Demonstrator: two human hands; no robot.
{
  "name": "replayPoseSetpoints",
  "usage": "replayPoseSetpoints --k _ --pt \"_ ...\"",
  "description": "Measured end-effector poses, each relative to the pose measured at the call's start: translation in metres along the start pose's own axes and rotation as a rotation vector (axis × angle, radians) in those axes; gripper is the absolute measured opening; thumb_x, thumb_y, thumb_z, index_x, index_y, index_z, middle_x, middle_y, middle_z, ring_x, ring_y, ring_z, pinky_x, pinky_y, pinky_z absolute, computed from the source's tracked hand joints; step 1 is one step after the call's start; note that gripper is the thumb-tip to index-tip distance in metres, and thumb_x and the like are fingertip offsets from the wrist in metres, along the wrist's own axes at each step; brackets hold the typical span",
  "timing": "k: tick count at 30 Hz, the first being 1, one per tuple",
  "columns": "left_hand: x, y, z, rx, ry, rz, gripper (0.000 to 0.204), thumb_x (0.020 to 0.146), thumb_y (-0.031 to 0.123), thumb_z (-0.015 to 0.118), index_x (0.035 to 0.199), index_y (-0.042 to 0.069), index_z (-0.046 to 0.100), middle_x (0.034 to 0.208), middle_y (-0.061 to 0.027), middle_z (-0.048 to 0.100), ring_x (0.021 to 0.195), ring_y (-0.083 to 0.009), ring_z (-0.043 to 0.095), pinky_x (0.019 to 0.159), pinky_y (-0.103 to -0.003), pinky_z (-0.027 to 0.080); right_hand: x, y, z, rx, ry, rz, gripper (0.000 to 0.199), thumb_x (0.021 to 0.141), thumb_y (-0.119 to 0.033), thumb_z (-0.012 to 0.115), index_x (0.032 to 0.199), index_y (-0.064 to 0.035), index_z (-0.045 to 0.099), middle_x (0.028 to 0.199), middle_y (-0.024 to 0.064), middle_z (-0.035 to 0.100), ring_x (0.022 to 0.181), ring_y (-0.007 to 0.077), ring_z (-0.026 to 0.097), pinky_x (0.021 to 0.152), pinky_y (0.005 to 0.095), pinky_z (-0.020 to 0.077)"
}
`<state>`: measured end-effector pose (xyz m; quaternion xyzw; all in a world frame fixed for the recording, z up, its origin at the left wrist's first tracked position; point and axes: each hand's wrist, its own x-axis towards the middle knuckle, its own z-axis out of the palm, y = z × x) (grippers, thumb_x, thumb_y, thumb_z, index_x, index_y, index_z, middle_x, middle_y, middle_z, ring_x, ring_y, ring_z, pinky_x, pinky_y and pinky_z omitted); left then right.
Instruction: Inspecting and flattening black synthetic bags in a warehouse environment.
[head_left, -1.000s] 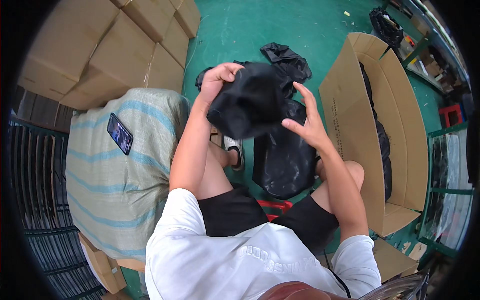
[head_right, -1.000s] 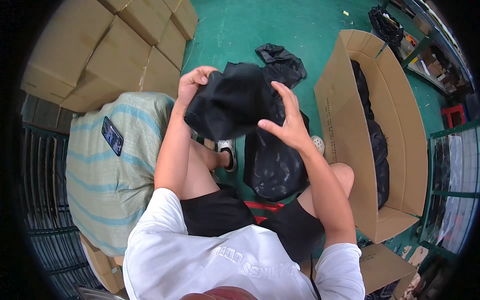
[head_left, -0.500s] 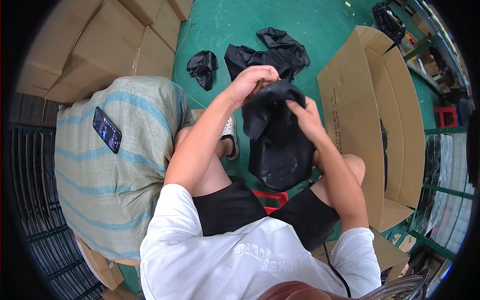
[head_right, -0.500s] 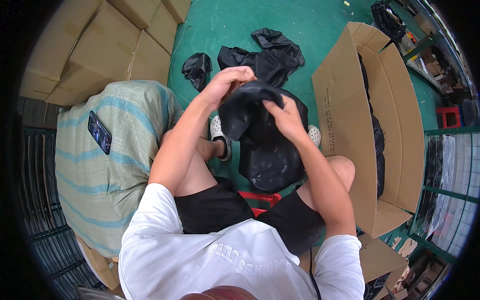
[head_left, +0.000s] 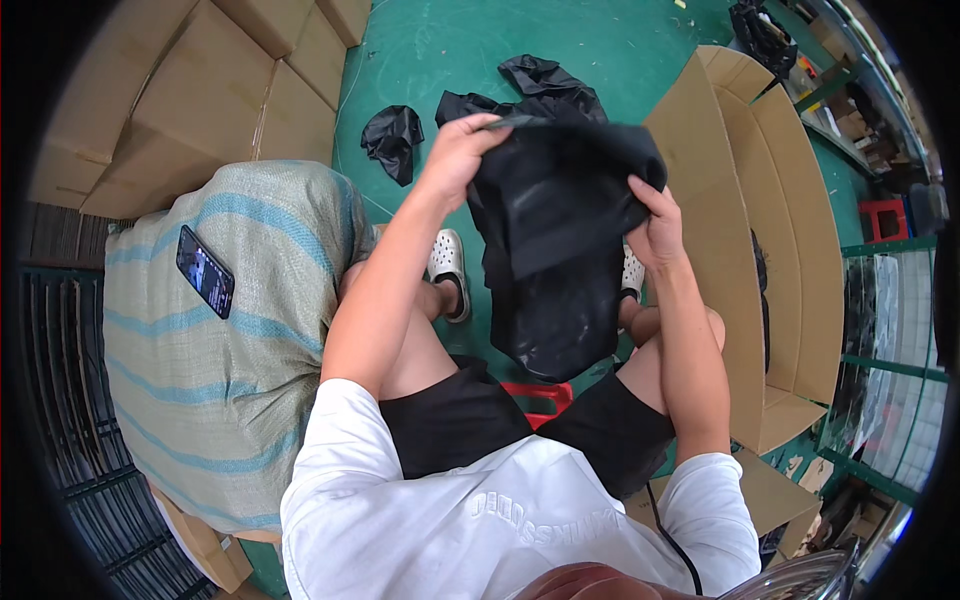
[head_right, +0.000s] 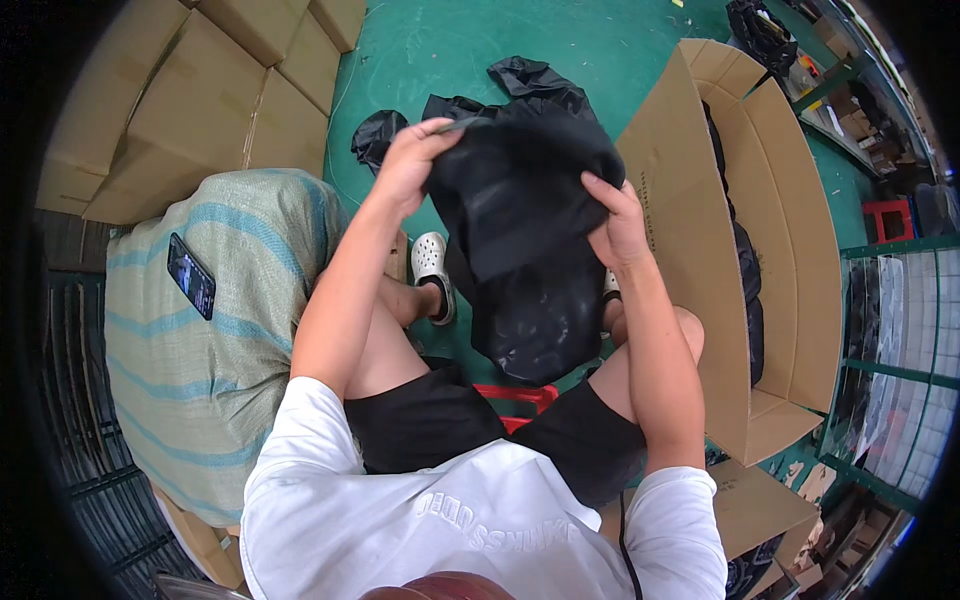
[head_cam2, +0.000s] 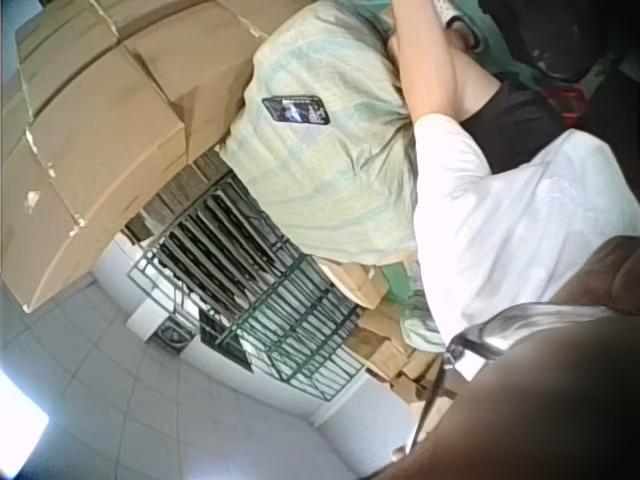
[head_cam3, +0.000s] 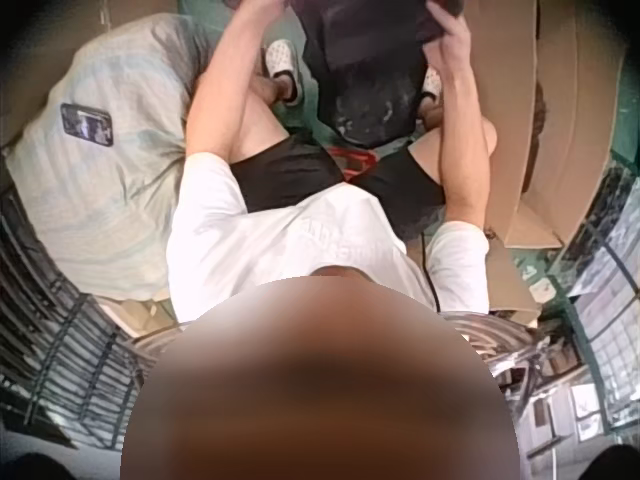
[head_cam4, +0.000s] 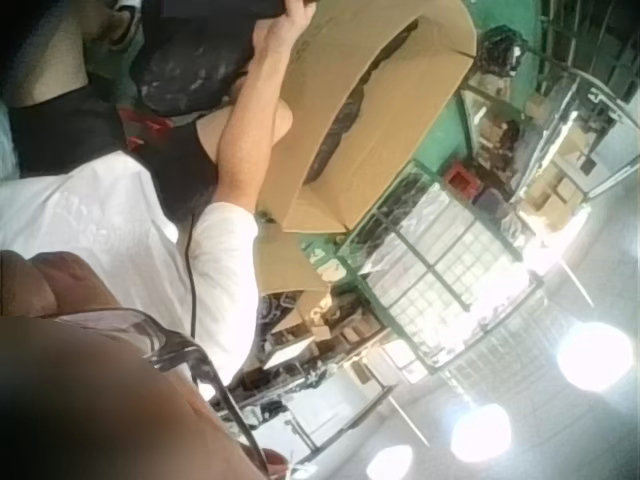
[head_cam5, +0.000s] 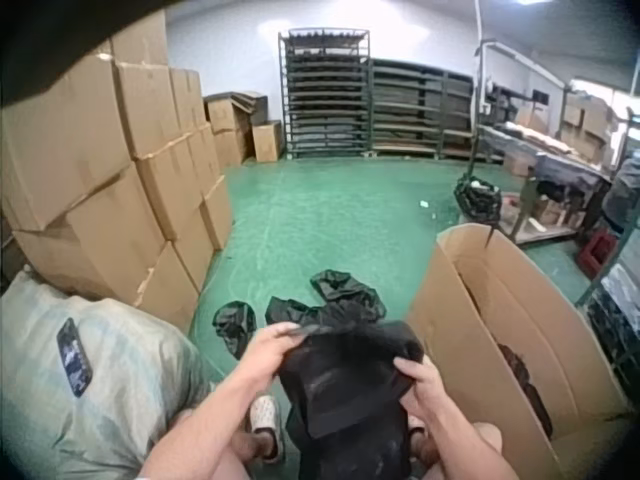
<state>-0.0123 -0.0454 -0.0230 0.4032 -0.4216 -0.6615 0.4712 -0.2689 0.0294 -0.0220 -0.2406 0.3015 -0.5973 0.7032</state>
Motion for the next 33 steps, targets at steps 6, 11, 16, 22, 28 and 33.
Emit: replayPoseSetpoints --k 6,11,16,22,28,33 --pt "-0.004 0.015 -0.013 -0.098 -0.043 0.005 0.013 0.093 0.009 0.058 0.096 0.001 0.068 0.088 -0.0030 0.070 0.076 -0.0082 0.064 0.071 -0.022 0.051 0.000 -0.012 -0.013 -0.668 -0.111 -0.109 0.026 0.084 -0.012 0.072 0.104 -0.0013 0.059 0.095 0.0055 0.067 0.088 0.0110 0.061 0.080 0.0272 0.0481" --pt "-0.005 0.011 -0.006 -0.072 -0.009 0.011 0.018 0.096 0.017 0.059 0.095 0.002 0.068 0.087 -0.0028 0.070 0.072 -0.0082 0.064 0.068 -0.023 0.051 -0.006 -0.004 0.000 -0.680 -0.058 -0.173 0.020 0.085 -0.011 0.072 0.098 -0.0024 0.059 0.087 0.0012 0.066 0.080 0.0076 0.060 0.074 0.0220 0.0462" --pt "-0.009 0.026 -0.012 -0.024 -0.063 -0.088 0.028 0.097 0.026 0.059 0.096 0.000 0.068 0.087 -0.0045 0.071 0.070 -0.0093 0.065 0.067 -0.024 0.053 -0.001 -0.007 -0.013 -0.398 -0.079 -0.071 0.027 0.090 -0.012 0.067 0.112 0.0021 0.062 0.097 0.0073 0.069 0.088 0.0113 0.063 0.082 0.0256 0.0489" --pt "-0.023 0.037 -0.024 -0.403 -0.261 -0.150 0.036 0.099 0.030 0.054 0.098 -0.003 0.068 0.087 -0.0113 0.071 0.071 -0.0164 0.069 0.069 -0.028 0.057 -0.006 -0.019 -0.016 -0.052 -0.230 0.121 0.037 0.091 -0.013 0.059 0.121 0.0079 0.056 0.117 0.0165 0.065 0.103 0.0228 0.065 0.095 0.0344 0.0491" --pt "-0.020 0.031 -0.024 -0.479 -0.276 -0.091 0.038 0.100 0.031 0.051 0.106 -0.003 0.065 0.099 -0.0127 0.070 0.084 -0.0195 0.070 0.079 -0.031 0.057 -0.008 -0.021 -0.015 0.088 -0.309 0.136 0.040 0.087 -0.006 0.055 0.124 0.0087 0.053 0.119 0.0201 0.063 0.108 0.0281 0.063 0.097 0.0380 0.0485" --pt "-0.025 0.023 -0.022 -0.482 -0.515 -0.105 0.049 0.091 0.030 0.065 0.126 -0.002 0.054 0.119 -0.0115 0.064 0.108 -0.0195 0.063 0.094 -0.033 0.051 -0.010 -0.022 -0.016 0.174 -0.313 0.118 0.041 0.088 -0.007 0.053 0.126 0.0087 0.051 0.120 0.0206 0.063 0.111 0.0303 0.062 0.099 0.0413 0.0485"
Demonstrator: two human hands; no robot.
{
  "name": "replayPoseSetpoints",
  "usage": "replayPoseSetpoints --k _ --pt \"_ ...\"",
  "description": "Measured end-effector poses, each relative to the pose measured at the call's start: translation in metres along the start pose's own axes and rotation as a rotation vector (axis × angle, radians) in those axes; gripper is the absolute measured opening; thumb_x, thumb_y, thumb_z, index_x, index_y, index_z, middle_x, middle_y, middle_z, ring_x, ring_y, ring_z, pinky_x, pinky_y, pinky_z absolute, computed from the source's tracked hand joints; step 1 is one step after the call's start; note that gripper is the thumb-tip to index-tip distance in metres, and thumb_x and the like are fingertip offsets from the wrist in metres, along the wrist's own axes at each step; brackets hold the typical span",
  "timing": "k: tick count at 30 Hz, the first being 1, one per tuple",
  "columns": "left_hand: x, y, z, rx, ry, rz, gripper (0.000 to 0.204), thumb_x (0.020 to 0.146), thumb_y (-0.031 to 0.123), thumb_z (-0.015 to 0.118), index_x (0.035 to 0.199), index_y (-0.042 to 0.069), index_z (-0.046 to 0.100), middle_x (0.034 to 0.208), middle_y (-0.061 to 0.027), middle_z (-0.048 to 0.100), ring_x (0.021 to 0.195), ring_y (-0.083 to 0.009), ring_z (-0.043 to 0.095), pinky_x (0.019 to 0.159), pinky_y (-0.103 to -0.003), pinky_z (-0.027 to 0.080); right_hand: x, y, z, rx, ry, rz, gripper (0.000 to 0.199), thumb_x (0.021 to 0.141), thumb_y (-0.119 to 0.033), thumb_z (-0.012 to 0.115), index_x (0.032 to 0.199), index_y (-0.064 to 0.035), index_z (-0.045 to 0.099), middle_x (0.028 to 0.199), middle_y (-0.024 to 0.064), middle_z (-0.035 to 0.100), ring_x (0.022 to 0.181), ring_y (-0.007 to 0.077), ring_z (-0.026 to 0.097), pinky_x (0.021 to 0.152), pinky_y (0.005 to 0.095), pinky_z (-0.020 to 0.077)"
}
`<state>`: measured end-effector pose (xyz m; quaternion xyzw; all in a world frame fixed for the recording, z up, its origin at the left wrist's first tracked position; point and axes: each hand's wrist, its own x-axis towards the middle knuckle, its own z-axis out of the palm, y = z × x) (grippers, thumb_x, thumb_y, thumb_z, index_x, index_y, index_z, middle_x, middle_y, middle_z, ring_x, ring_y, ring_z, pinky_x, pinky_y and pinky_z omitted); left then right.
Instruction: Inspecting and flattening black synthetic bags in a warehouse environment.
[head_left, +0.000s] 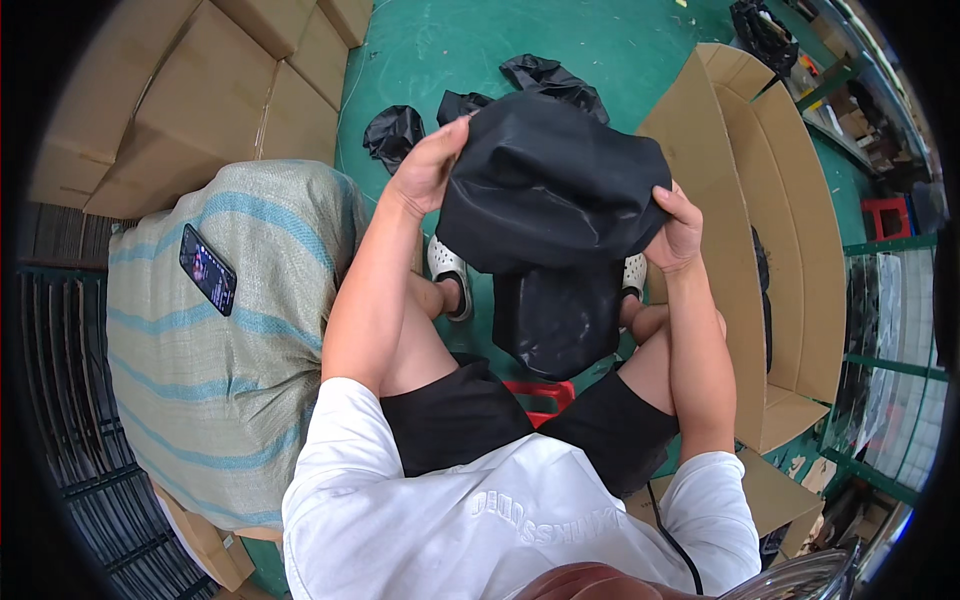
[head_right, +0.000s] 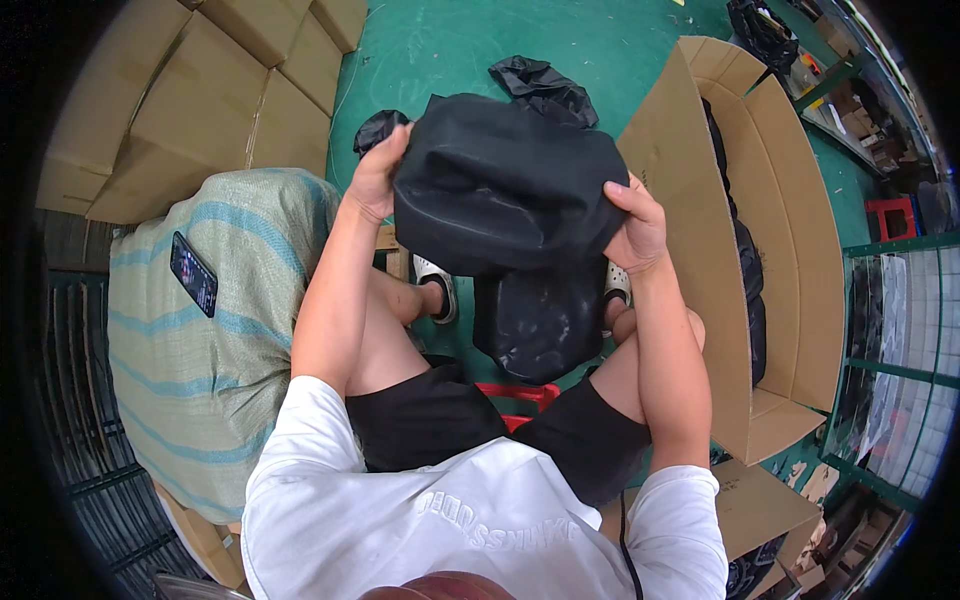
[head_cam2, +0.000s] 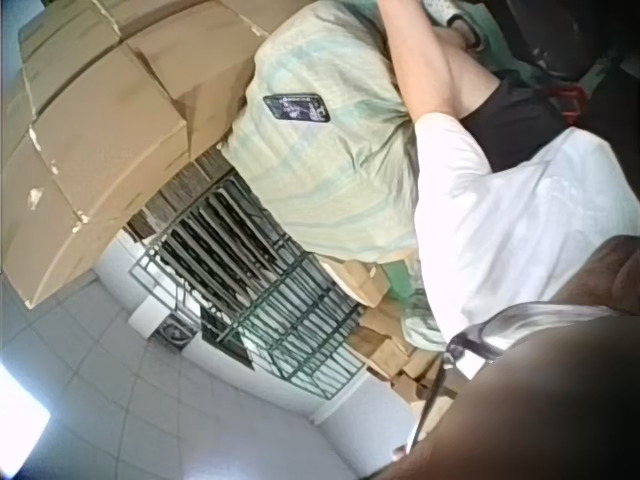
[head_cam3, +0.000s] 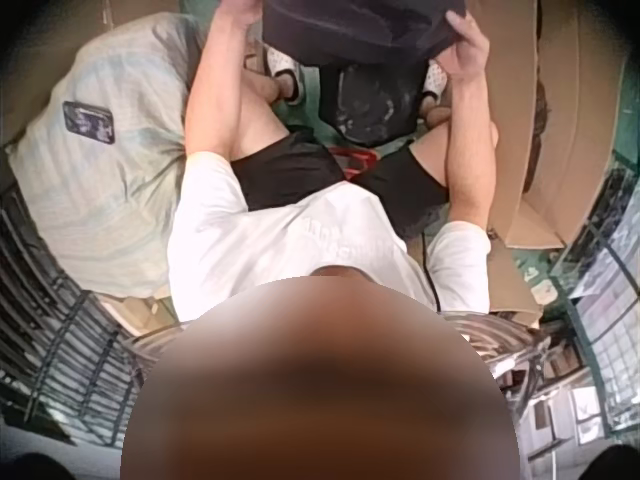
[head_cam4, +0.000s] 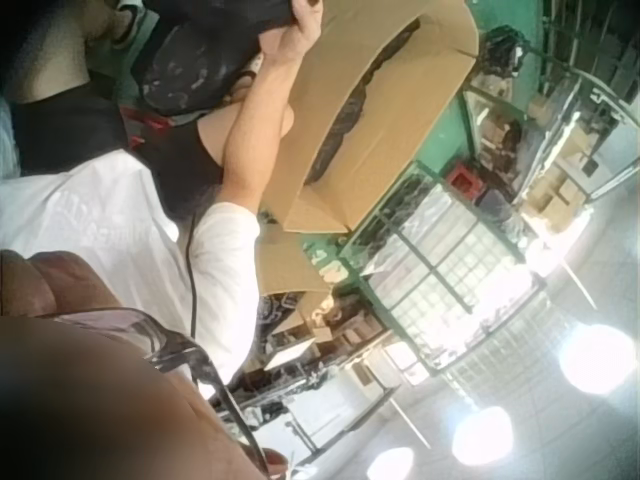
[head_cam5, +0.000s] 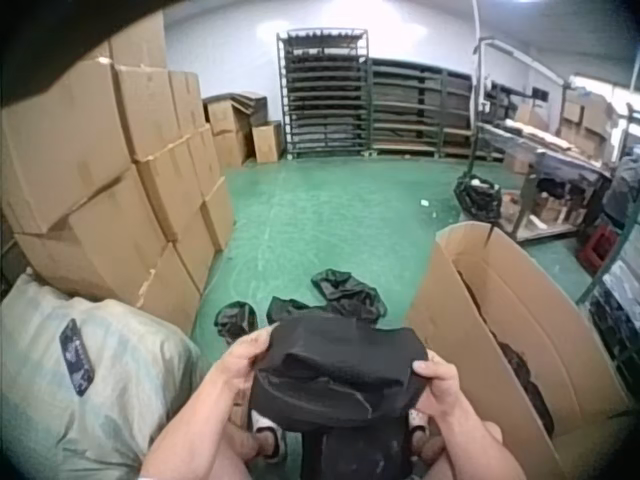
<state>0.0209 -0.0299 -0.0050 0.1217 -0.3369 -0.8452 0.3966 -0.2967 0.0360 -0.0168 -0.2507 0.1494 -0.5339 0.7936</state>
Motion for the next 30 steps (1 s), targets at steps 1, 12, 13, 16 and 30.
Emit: replayPoseSetpoints --k 1,12,13,16,30 --pt "-0.002 0.000 0.002 0.017 -0.083 -0.051 0.057 0.087 0.025 0.071 0.133 -0.002 0.050 0.125 -0.0108 0.061 0.114 -0.0190 0.060 0.098 -0.033 0.048 0.000 0.000 -0.001 0.021 0.002 -0.013 0.039 0.090 -0.008 0.052 0.126 0.0084 0.051 0.119 0.0205 0.063 0.110 0.0309 0.062 0.099 0.0421 0.0484" --pt "0.009 -0.008 0.005 0.124 -0.052 -0.034 0.040 0.085 0.006 0.067 0.123 -0.005 0.057 0.111 -0.0108 0.068 0.100 -0.0189 0.067 0.091 -0.033 0.052 0.000 -0.018 -0.025 0.112 0.062 -0.096 0.033 0.097 -0.012 0.044 0.122 0.0075 0.054 0.119 0.0213 0.063 0.108 0.0332 0.063 0.098 0.0444 0.0495" --pt "0.012 -0.009 0.003 0.108 -0.030 0.042 0.042 0.089 0.010 0.064 0.127 -0.004 0.054 0.115 -0.0105 0.066 0.104 -0.0196 0.065 0.092 -0.033 0.052 0.000 -0.018 -0.025 0.113 0.081 -0.102 0.034 0.098 -0.014 0.044 0.122 0.0077 0.055 0.120 0.0215 0.063 0.109 0.0335 0.063 0.099 0.0446 0.0488" --pt "0.014 -0.010 0.013 0.016 -0.029 0.134 0.048 0.088 0.010 0.065 0.132 -0.003 0.050 0.121 -0.0093 0.064 0.109 -0.0193 0.063 0.094 -0.033 0.051 0.001 -0.021 -0.025 0.168 0.078 -0.096 0.037 0.099 -0.018 0.044 0.123 0.0078 0.055 0.121 0.0216 0.062 0.110 0.0342 0.062 0.101 0.0450 0.0472" --pt "0.030 -0.015 0.011 -0.055 0.118 0.264 0.059 0.095 0.003 0.055 0.149 0.007 0.031 0.122 -0.0148 0.062 0.103 -0.0210 0.066 0.092 -0.033 0.054 0.001 -0.028 -0.033 0.139 0.100 -0.153 0.038 0.101 -0.023 0.045 0.124 0.0051 0.055 0.124 0.0200 0.061 0.115 0.0322 0.059 0.104 0.0441 0.0436"
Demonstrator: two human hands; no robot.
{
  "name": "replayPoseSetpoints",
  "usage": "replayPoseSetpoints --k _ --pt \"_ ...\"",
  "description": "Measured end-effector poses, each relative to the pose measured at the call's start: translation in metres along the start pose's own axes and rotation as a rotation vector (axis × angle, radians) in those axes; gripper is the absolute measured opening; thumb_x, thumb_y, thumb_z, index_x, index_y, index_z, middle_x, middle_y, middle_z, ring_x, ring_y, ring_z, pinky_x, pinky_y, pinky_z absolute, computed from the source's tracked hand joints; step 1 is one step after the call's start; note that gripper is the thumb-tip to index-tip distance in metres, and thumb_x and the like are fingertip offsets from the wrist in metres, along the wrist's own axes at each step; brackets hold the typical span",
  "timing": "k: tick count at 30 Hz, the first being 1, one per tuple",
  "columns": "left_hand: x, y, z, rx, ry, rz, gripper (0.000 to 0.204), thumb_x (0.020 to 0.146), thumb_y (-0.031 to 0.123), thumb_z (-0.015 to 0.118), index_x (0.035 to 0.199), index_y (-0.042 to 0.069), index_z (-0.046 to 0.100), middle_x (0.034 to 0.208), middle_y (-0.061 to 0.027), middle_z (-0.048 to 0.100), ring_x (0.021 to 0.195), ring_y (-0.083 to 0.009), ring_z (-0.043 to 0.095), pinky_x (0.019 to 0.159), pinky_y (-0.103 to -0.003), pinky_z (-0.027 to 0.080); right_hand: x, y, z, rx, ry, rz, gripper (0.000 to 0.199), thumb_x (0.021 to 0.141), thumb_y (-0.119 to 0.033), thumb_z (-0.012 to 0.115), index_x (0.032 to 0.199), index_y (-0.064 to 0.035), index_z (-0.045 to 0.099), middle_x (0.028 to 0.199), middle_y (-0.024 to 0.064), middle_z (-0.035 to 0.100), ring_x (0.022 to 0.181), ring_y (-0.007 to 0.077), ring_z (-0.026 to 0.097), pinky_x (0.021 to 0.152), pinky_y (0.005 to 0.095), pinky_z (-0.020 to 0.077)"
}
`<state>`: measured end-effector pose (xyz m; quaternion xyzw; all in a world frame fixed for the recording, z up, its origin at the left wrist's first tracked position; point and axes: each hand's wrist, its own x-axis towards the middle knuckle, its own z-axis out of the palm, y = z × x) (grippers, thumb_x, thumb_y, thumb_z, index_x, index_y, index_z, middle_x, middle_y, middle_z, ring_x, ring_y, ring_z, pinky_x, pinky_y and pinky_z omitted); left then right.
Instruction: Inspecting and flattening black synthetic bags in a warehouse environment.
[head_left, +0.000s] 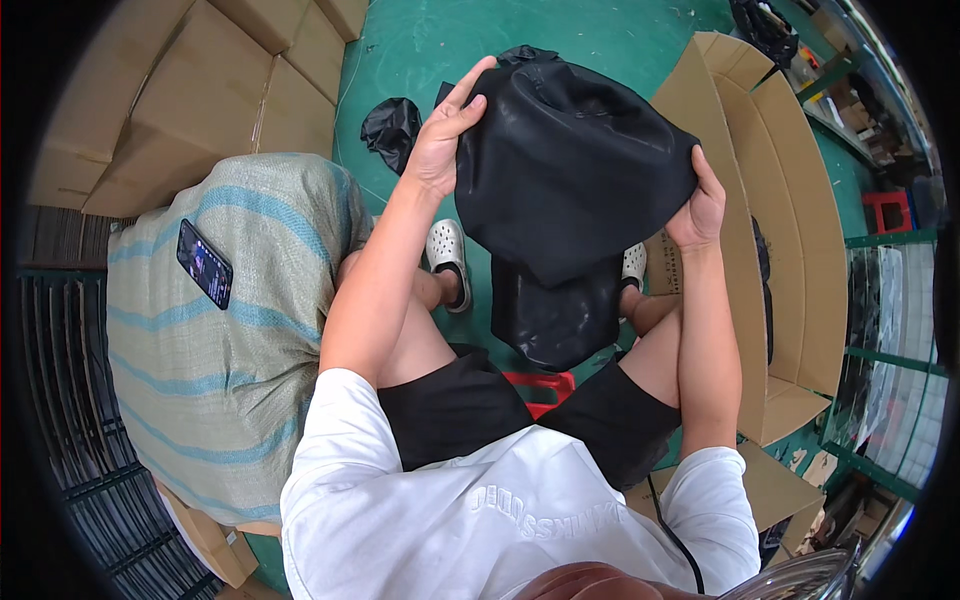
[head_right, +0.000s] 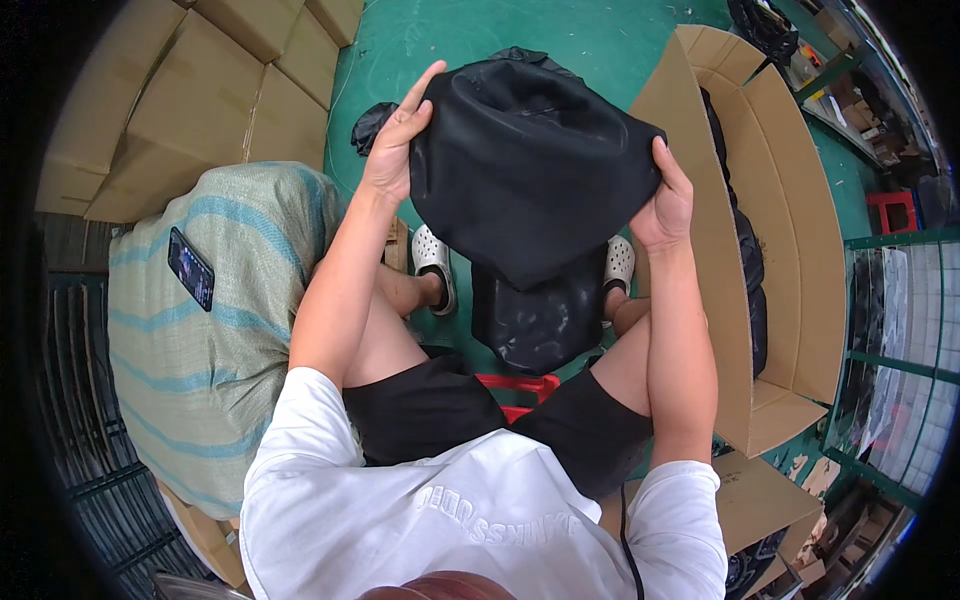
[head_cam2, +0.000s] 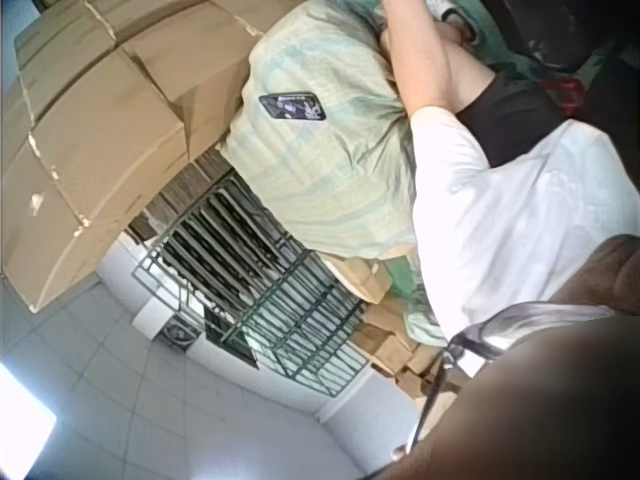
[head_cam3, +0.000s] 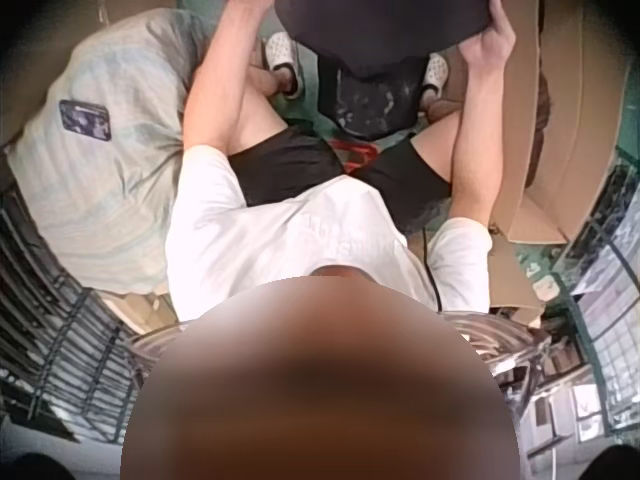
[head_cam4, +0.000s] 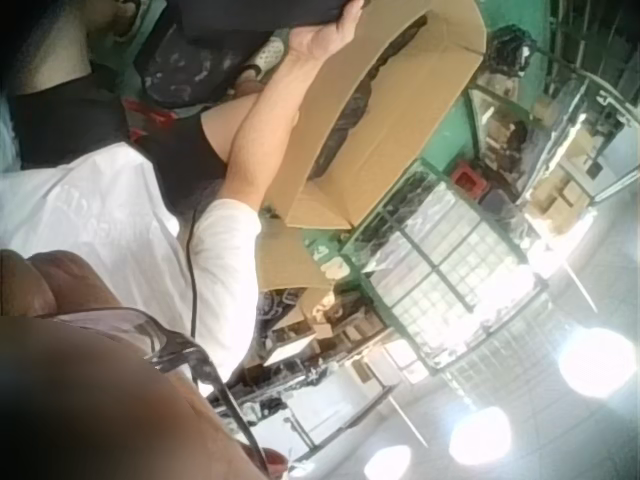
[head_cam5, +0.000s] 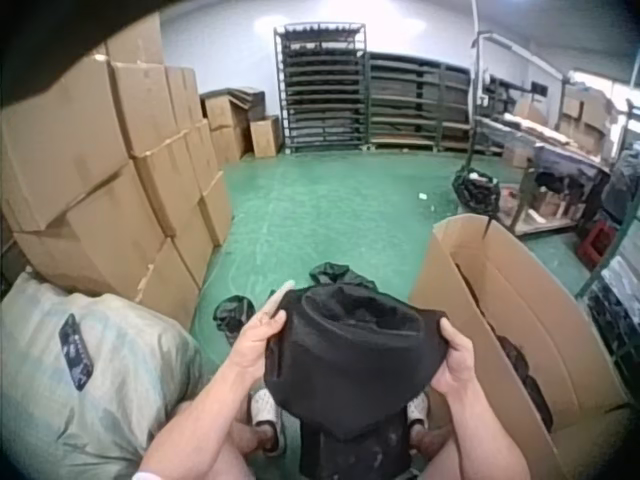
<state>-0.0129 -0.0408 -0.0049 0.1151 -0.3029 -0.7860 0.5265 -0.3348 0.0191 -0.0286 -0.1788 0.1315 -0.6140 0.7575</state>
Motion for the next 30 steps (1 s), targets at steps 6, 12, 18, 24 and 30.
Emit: replayPoseSetpoints --k 6,12,18,24,30 --pt "0.003 -0.002 -0.013 0.140 0.006 -0.010 0.059 0.094 0.002 0.055 0.148 0.011 0.034 0.115 -0.0130 0.066 0.103 -0.0195 0.066 0.091 -0.034 0.054 0.004 -0.001 0.000 -0.079 0.076 -0.018 0.033 0.100 -0.021 0.047 0.123 0.0013 0.055 0.122 0.0176 0.063 0.113 0.0308 0.061 0.102 0.0447 0.0452" --pt "0.002 -0.003 -0.013 0.220 0.023 0.000 0.062 0.094 0.001 0.052 0.150 0.010 0.028 0.123 -0.0156 0.061 0.109 -0.0221 0.063 0.097 -0.034 0.050 0.004 0.001 0.000 -0.120 0.112 -0.028 0.029 0.099 -0.018 0.049 0.121 0.0002 0.055 0.120 0.0162 0.064 0.110 0.0293 0.062 0.100 0.0438 0.0469" --pt "0.005 -0.005 -0.018 0.345 0.039 0.065 0.065 0.091 -0.001 0.054 0.150 0.009 0.029 0.125 -0.0148 0.060 0.111 -0.0210 0.061 0.100 -0.034 0.047 0.000 0.001 0.006 -0.176 0.099 -0.066 0.028 0.095 -0.012 0.051 0.119 0.0016 0.055 0.117 0.0169 0.064 0.108 0.0284 0.063 0.099 0.0427 0.0477" --pt "0.000 -0.002 -0.005 0.245 -0.018 0.011 0.065 0.091 0.001 0.056 0.150 0.007 0.029 0.124 -0.0127 0.061 0.112 -0.0194 0.061 0.101 -0.032 0.046 -0.004 0.000 0.011 -0.328 0.039 -0.093 0.029 0.089 -0.007 0.057 0.117 0.0029 0.054 0.115 0.0175 0.064 0.106 0.0264 0.064 0.096 0.0386 0.0496" --pt "-0.003 0.002 -0.008 0.224 -0.131 -0.038 0.066 0.091 0.002 0.056 0.150 0.005 0.027 0.123 -0.0128 0.062 0.109 -0.0195 0.063 0.098 -0.032 0.047 -0.008 0.003 0.011 -0.402 -0.109 0.145 0.030 0.089 -0.007 0.060 0.116 0.0043 0.055 0.112 0.0167 0.066 0.102 0.0221 0.066 0.092 0.0337 0.0529"
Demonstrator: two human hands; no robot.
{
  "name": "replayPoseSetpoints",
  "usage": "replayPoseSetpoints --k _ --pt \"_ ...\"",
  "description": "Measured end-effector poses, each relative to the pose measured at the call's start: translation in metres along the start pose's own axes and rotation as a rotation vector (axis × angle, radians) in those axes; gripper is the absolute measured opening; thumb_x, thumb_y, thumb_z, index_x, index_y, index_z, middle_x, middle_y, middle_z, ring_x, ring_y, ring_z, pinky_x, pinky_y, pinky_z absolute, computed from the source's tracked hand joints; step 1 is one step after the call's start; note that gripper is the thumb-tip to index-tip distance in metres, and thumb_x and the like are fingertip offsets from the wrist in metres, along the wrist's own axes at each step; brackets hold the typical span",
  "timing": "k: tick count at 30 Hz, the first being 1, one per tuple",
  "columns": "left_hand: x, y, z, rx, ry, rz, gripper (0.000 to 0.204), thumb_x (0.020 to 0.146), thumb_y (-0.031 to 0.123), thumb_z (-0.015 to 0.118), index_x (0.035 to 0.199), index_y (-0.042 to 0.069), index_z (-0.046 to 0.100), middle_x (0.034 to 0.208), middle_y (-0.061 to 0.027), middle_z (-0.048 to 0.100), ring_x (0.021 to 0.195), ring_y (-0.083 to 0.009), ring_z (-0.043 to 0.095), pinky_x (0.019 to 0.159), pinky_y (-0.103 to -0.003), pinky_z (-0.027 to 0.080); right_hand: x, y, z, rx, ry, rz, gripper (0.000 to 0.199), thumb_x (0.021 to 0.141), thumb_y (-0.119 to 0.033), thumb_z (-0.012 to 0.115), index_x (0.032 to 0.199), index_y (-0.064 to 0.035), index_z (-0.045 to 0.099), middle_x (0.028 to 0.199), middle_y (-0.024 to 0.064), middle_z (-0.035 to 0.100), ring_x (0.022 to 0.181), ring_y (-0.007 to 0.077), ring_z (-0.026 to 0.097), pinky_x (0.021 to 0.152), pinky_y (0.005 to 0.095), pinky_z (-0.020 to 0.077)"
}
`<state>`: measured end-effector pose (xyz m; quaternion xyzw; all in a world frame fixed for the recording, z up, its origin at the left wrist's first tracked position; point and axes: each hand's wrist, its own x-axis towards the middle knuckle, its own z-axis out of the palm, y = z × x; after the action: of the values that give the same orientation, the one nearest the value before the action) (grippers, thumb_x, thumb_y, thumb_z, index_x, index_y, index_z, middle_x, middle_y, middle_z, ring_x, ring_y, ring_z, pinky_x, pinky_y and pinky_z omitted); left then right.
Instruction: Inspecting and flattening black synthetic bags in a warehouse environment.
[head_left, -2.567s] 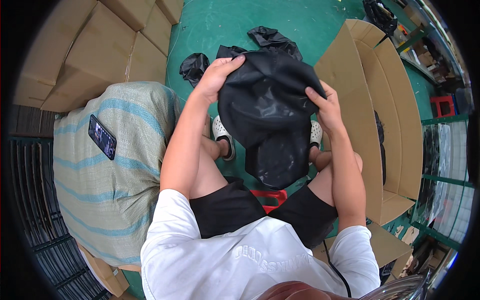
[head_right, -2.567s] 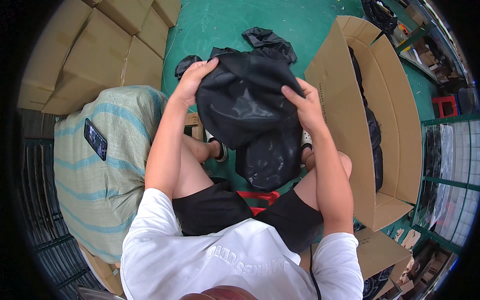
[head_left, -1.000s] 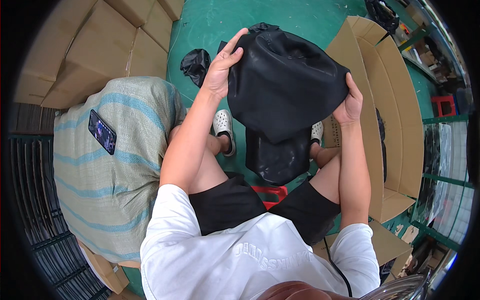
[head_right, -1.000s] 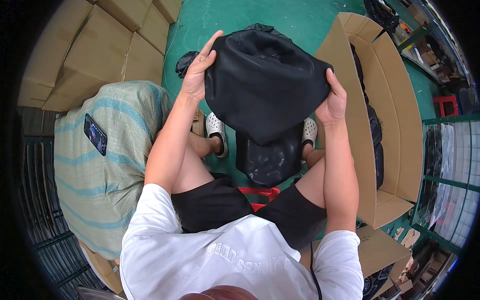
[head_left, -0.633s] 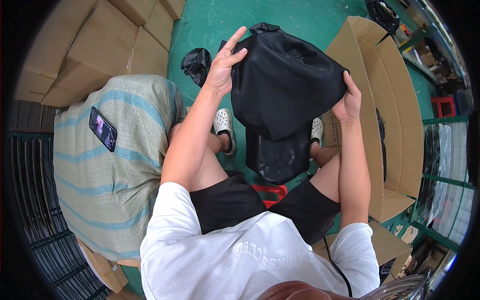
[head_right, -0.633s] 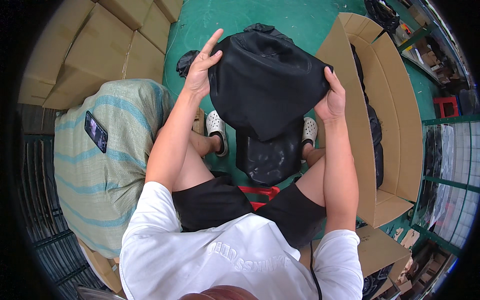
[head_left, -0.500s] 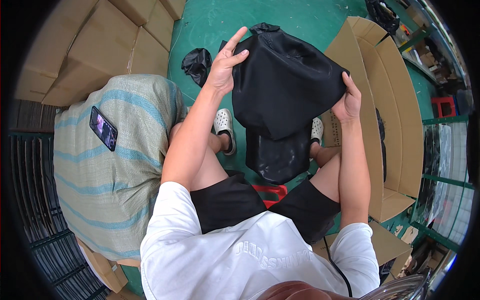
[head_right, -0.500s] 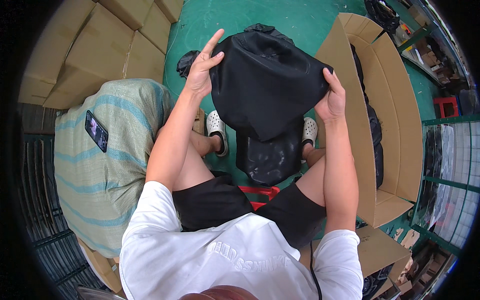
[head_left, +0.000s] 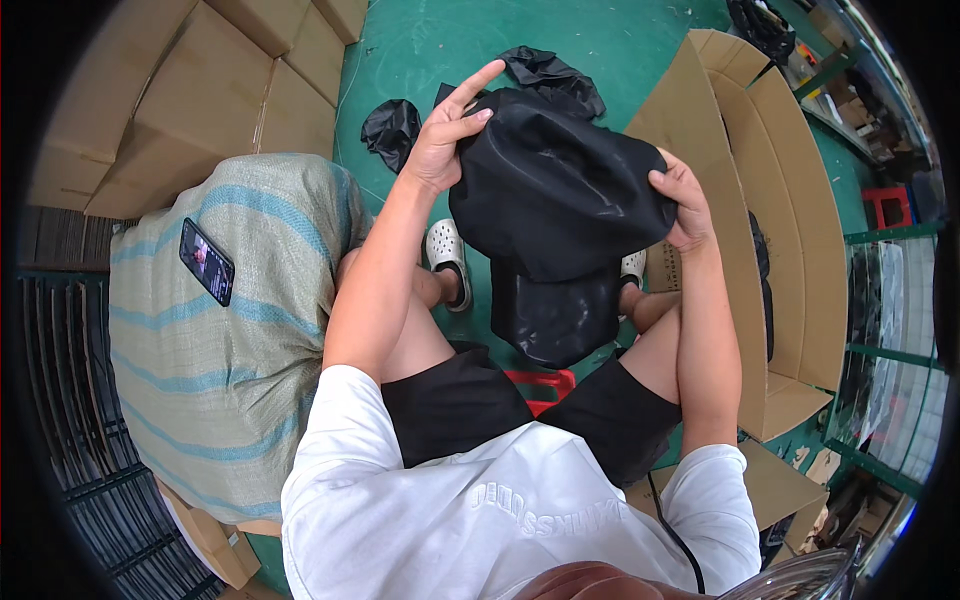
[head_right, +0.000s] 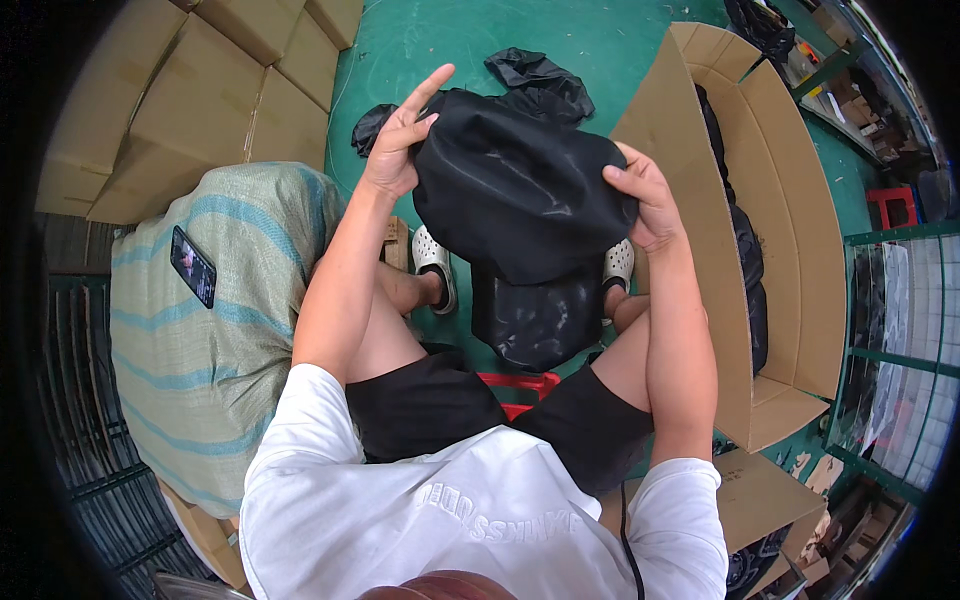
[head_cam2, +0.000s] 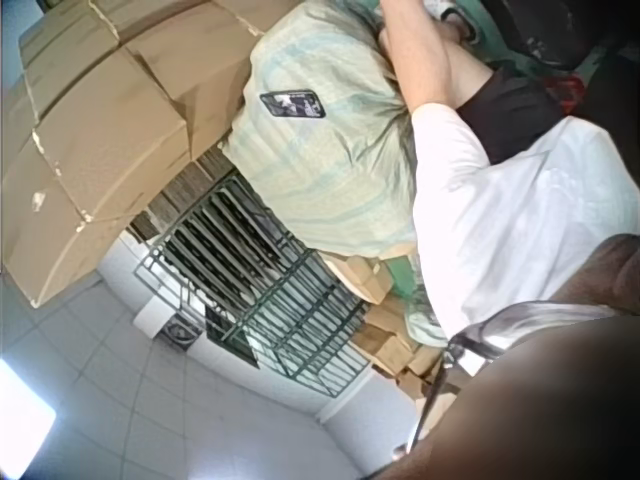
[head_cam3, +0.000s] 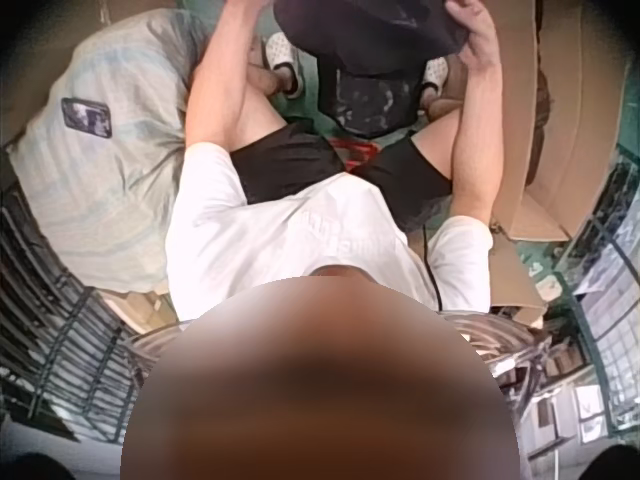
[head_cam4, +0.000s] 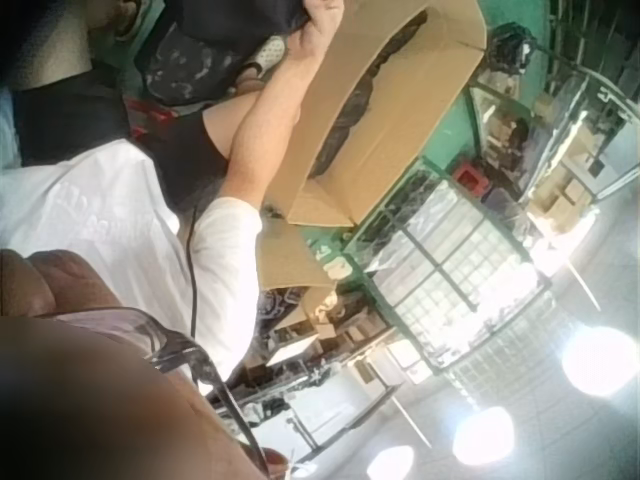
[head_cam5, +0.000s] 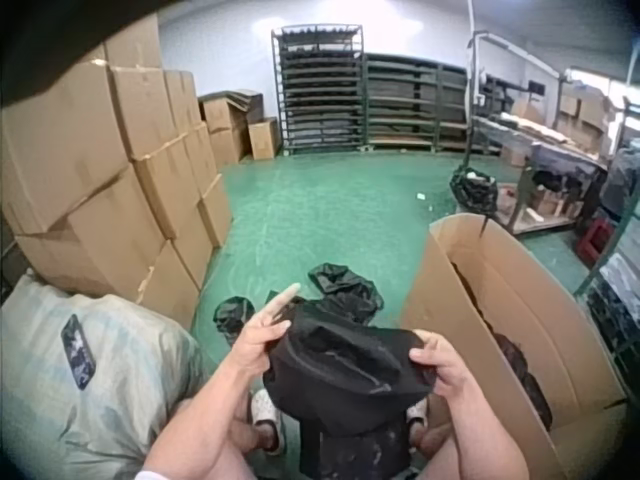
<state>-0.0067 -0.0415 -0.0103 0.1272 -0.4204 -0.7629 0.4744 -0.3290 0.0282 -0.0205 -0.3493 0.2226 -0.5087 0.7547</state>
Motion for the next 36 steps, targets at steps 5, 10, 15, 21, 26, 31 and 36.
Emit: replayPoseSetpoints --k 5,10,15,21,26,31,36 --pt "0.000 0.003 -0.002 -0.007 -0.064 -0.047 0.066 0.091 0.004 0.057 0.150 0.003 0.027 0.119 -0.0150 0.064 0.107 -0.0210 0.064 0.097 -0.031 0.048 -0.002 0.003 -0.008 0.094 -0.029 -0.104 0.025 0.094 -0.009 0.057 0.116 0.0042 0.057 0.112 0.0162 0.066 0.103 0.0237 0.066 0.093 0.0355 0.0521" --pt "-0.001 0.002 -0.003 0.004 -0.033 -0.069 0.064 0.091 0.005 0.058 0.149 0.003 0.029 0.117 -0.0150 0.065 0.106 -0.0215 0.065 0.096 -0.032 0.049 0.000 0.003 -0.007 0.130 0.001 -0.141 0.024 0.097 -0.008 0.052 0.118 0.0032 0.056 0.115 0.0159 0.065 0.106 0.0231 0.065 0.095 0.0350 0.0508" --pt "0.001 -0.003 0.000 0.041 -0.014 -0.059 0.063 0.091 0.005 0.058 0.148 0.002 0.030 0.116 -0.0143 0.066 0.106 -0.0207 0.065 0.096 -0.032 0.049 0.001 0.000 0.009 0.049 0.079 -0.086 0.031 0.096 -0.010 0.053 0.123 0.0047 0.053 0.116 0.0152 0.064 0.106 0.0220 0.064 0.095 0.0329 0.0499" --pt "0.002 -0.014 0.013 0.130 -0.021 -0.136 0.062 0.088 0.003 0.061 0.145 0.004 0.037 0.117 -0.0107 0.065 0.105 -0.0159 0.063 0.096 -0.030 0.049 -0.001 -0.001 0.010 -0.088 0.038 0.003 0.050 0.088 -0.027 0.065 0.126 0.0032 0.052 0.116 0.0131 0.064 0.106 0.0195 0.063 0.095 0.0302 0.0488" --pt "0.001 -0.025 0.027 0.304 -0.135 -0.293 0.064 0.087 0.005 0.065 0.145 0.004 0.039 0.113 -0.0075 0.064 0.102 -0.0117 0.062 0.092 -0.026 0.048 0.008 0.014 0.022 -0.535 -0.031 0.097 0.072 0.080 -0.036 0.072 0.136 -0.0008 0.044 0.121 0.0091 0.057 0.107 0.0175 0.056 0.098 0.0306 0.0418" --pt "0.004 -0.058 0.027 0.480 -0.243 -0.315 0.057 0.088 0.001 0.063 0.141 0.003 0.042 0.116 -0.0079 0.061 0.104 -0.0123 0.059 0.092 -0.027 0.047 0.017 0.042 0.030 -0.694 -0.089 0.273 0.078 0.075 -0.025 0.082 0.137 0.0006 0.041 0.116 0.0098 0.058 0.106 0.0152 0.056 0.094 0.0298 0.0429" --pt "0.005 -0.072 0.029 0.866 -0.166 -0.273 0.061 0.085 0.002 0.068 0.139 0.004 0.040 0.117 -0.0094 0.060 0.103 -0.0153 0.058 0.089 -0.029 0.048 0.018 0.062 0.046 -0.904 -0.088 0.318 0.038 0.086 -0.026 0.071 0.107 0.0041 0.063 0.095 0.0044 0.065 0.088 0.0110 0.058 0.081 0.0271 0.0460"
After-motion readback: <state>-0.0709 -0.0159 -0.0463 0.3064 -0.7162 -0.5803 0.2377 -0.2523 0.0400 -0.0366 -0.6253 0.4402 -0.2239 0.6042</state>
